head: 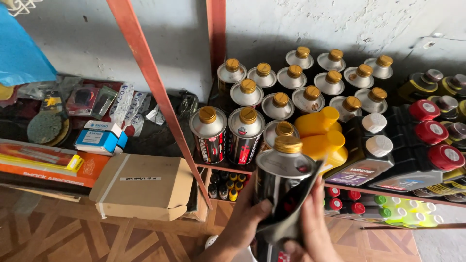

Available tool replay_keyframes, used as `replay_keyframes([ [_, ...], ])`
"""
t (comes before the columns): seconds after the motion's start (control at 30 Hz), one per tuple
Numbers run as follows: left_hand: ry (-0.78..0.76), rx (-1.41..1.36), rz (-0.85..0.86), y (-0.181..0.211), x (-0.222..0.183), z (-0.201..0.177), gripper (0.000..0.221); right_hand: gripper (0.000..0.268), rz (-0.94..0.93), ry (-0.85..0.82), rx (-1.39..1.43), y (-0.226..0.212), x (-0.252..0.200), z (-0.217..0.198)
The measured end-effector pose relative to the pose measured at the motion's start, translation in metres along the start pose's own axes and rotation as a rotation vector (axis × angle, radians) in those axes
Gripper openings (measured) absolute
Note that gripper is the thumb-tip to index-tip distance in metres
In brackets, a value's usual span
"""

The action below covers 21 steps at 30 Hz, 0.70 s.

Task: Cleaning a can of motor oil with a cloth in a storage area.

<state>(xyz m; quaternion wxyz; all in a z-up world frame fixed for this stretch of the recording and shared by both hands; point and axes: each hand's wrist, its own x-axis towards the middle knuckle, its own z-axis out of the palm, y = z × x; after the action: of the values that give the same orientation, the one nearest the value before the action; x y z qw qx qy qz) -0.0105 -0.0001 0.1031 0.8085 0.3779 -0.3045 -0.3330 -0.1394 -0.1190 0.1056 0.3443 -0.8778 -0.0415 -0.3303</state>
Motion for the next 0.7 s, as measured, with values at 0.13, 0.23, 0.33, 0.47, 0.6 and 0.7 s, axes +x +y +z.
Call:
replay_keyframes([
  [0.13, 0.048, -0.273, -0.094, -0.026, 0.001, -0.029, 0.074, 0.066, -0.112, 0.060, -0.187, 0.086, -0.117, 0.068],
  [0.23, 0.103, -0.258, -0.123, -0.036, 0.001, -0.042, 0.066, 0.057, 0.146, 0.037, 0.018, 0.122, -0.131, 0.091],
  [0.33, 0.130, -0.420, -0.436, -0.066, -0.009, -0.056, 0.085, 0.093, 0.188, -0.041, 0.289, 0.039, -0.029, 0.042],
  [0.47, 0.165, -0.424, -0.434, -0.096, -0.022, -0.058, 0.087, 0.078, 0.307, -0.022, 0.537, -0.004, 0.031, 0.016],
  [0.6, -0.113, -0.685, -0.115, -0.114, -0.033, -0.078, 0.052, 0.096, 0.354, -0.097, 0.719, 0.029, -0.031, 0.041],
  [0.7, 0.065, -0.453, -0.294, -0.139, -0.039, -0.112, 0.080, 0.083, 0.396, 0.126, 0.928, 0.088, -0.136, 0.107],
])
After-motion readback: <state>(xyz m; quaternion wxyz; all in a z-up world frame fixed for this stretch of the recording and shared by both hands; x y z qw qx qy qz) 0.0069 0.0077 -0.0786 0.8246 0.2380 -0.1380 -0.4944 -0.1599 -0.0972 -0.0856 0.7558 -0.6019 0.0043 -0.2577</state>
